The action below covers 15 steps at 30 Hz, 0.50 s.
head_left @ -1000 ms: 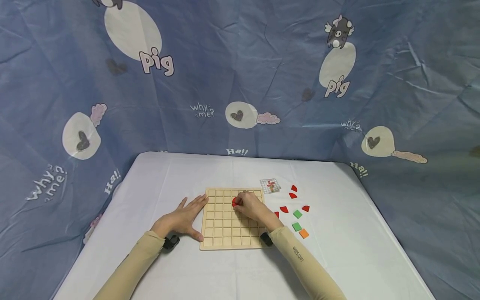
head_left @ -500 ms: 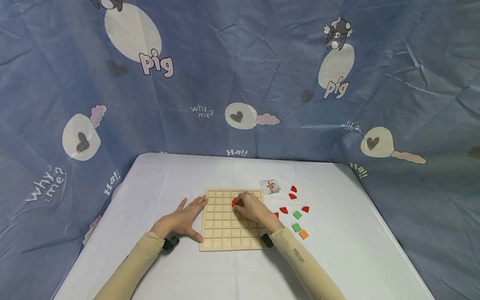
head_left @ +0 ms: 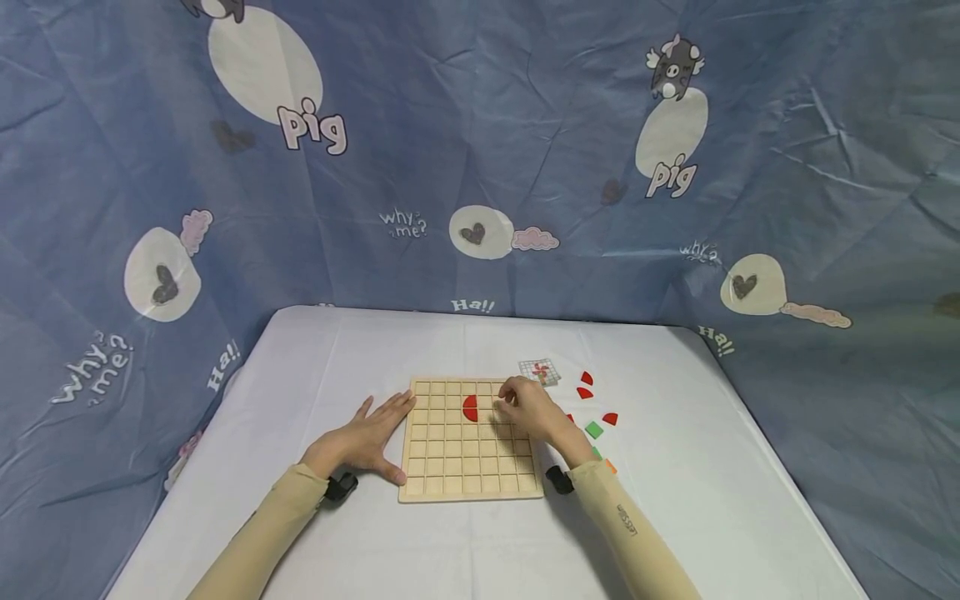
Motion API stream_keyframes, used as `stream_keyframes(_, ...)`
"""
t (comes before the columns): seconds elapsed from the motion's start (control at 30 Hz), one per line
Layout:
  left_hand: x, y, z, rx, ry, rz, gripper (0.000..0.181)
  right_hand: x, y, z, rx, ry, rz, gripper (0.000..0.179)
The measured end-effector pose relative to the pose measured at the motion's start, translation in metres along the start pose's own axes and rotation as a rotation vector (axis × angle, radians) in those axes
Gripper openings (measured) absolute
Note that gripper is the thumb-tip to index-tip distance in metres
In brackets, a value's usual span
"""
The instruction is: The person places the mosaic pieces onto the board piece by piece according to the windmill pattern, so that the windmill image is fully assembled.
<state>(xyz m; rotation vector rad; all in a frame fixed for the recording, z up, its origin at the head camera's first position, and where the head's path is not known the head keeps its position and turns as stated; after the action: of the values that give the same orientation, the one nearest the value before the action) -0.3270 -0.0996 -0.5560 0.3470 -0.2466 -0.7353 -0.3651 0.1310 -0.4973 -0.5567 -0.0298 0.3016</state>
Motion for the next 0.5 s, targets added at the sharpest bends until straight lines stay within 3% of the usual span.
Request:
stream_keyframes(0.27,0.000,0.000,0.000,-0.004,-0.001,0.010,0.141,0.018,0.038,0.030,-0.039,0.056,-0.081,0.013)
stream_keyframes(0.5,0.001,0.000,0.000,-0.011,-0.005,0.009,0.141,0.033,0.069,0.055,-0.009,0.117,-0.131,0.012)
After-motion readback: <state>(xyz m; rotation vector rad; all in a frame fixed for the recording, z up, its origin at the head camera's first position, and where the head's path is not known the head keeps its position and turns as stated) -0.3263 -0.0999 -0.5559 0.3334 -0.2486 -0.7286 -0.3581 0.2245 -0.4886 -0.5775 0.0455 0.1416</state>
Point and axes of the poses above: each hand's wrist, its own x-axis away from the middle knuckle, its own z-axis out of the back of the hand, y = z × x, the point moved 10 cm from there along -x, towards the middle knuckle, and after that the axes turned 7 degrees about -z, right-handed, at the moved point
